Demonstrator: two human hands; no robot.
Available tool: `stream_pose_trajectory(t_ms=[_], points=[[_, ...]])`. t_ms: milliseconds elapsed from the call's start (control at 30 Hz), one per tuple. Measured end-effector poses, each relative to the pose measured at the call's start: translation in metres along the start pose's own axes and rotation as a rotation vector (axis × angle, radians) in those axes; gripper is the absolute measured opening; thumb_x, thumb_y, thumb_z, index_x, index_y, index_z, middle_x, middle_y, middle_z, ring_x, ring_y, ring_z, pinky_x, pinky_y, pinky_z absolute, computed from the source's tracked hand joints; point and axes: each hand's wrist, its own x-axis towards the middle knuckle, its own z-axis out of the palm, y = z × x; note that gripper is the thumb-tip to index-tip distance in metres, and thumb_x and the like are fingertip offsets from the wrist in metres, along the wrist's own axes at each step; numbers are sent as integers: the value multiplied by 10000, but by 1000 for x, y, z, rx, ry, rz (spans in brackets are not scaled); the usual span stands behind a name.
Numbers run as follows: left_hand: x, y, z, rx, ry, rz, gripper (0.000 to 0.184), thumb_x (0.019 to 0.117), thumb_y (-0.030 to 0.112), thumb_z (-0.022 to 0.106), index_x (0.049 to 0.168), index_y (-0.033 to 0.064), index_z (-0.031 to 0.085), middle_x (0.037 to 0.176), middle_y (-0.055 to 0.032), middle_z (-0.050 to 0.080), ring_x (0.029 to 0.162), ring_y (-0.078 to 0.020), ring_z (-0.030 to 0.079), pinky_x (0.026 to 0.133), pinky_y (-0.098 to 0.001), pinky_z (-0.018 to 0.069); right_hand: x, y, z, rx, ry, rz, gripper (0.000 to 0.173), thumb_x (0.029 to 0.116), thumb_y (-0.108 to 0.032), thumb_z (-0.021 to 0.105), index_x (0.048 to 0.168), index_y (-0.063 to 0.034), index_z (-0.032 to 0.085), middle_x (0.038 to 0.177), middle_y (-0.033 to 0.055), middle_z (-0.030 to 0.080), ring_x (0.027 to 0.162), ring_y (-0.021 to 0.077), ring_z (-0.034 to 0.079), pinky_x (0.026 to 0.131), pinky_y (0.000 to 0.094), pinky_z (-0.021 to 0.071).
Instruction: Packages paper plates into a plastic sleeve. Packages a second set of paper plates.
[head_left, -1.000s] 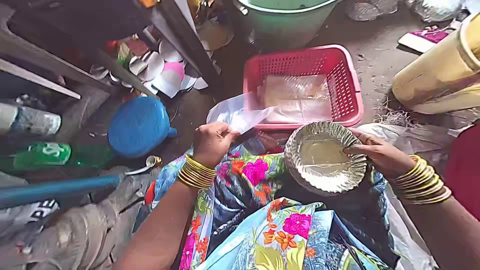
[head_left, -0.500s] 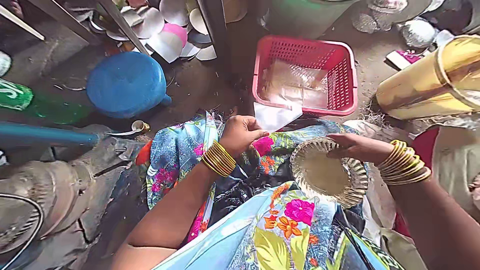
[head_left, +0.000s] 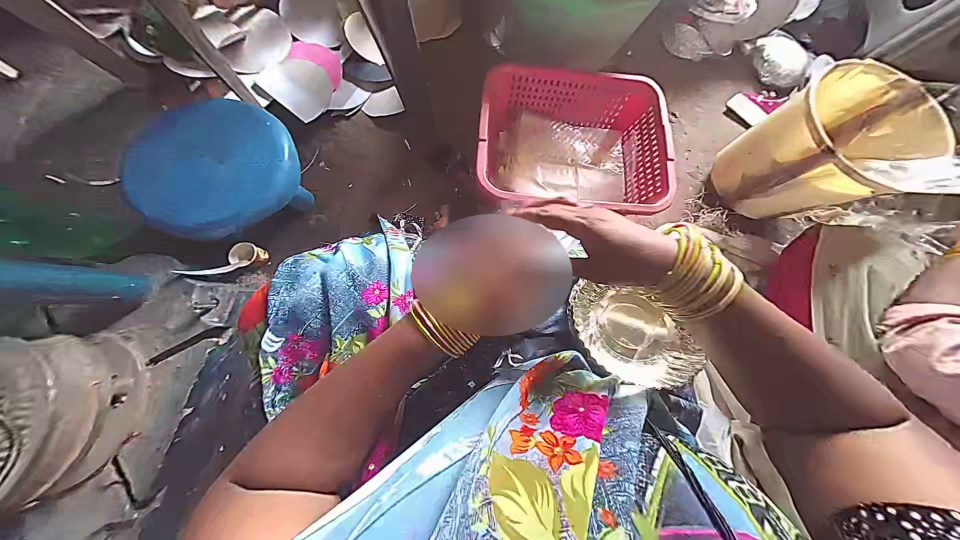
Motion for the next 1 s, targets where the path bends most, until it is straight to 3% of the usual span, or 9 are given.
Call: stream_pose_trajectory(t_ms=[100,167,267,367,533,667,733,900,1000], points=[[-10,-8,-10,-66,94,-122,252,818,196,824,685,49,668,638,-44,614,606,-171,596,606,-418,495,7,9,7,-28,44,-32,99,875,-31,706,953,-26,767,909,90,737,882,201,703,838,400,559],[-15,-14,-18,-120,69,-211,350,814,247,853,651,71,598,594,-7,544,558,-125,517,567,-361,436,0,12,3,-77,138,-38,121,898,-94,668,888,-79,787,888,42,740,882,170,691,840,405,530],[-21,-17,-29,-175,-10,-202,122,875,157,785,831,57,732,759,-30,699,690,-126,662,684,-374,563,-16,15,-3,-139,281,10,168,909,-91,627,877,-81,791,913,68,753,929,229,693,883,485,498],[-24,-26,-29,-109,33,-121,83,918,98,690,898,59,760,837,-38,731,759,-133,692,740,-387,577,-34,13,-11,-242,230,141,110,891,-76,682,933,-70,783,978,100,757,989,297,693,886,557,489],[-17,-17,-18,102,129,-5,52,859,53,723,829,18,745,796,-106,712,759,-252,709,689,-465,578,-25,-32,-9,-527,72,151,607,793,-259,814,1354,-99,648,1383,131,626,1381,392,488,1081,674,342],[-13,-11,-10,182,223,141,90,842,75,716,769,24,707,739,-106,681,714,-263,695,634,-437,547,5,-34,14,-487,54,11,152,932,-163,637,935,-70,757,998,106,727,1100,331,657,971,599,427],[-15,-13,-12,144,256,106,108,810,95,763,762,23,699,723,-99,675,698,-251,690,634,-435,549,12,-23,22,-395,84,-12,195,923,-101,630,748,-72,710,804,92,702,909,295,690,885,550,448],[-25,-22,-21,-454,43,-220,146,837,109,815,818,54,681,712,8,651,637,-46,609,611,-241,522,1,-14,26,-253,126,73,64,824,-95,733,761,-86,730,841,70,725,901,283,690,844,555,470],[-21,-27,-23,-780,-17,-327,95,908,0,705,844,35,645,707,23,637,615,-7,582,585,-161,488,-6,-13,28,-347,235,92,95,831,-75,729,921,-51,749,996,129,737,1039,348,679,890,576,477]])
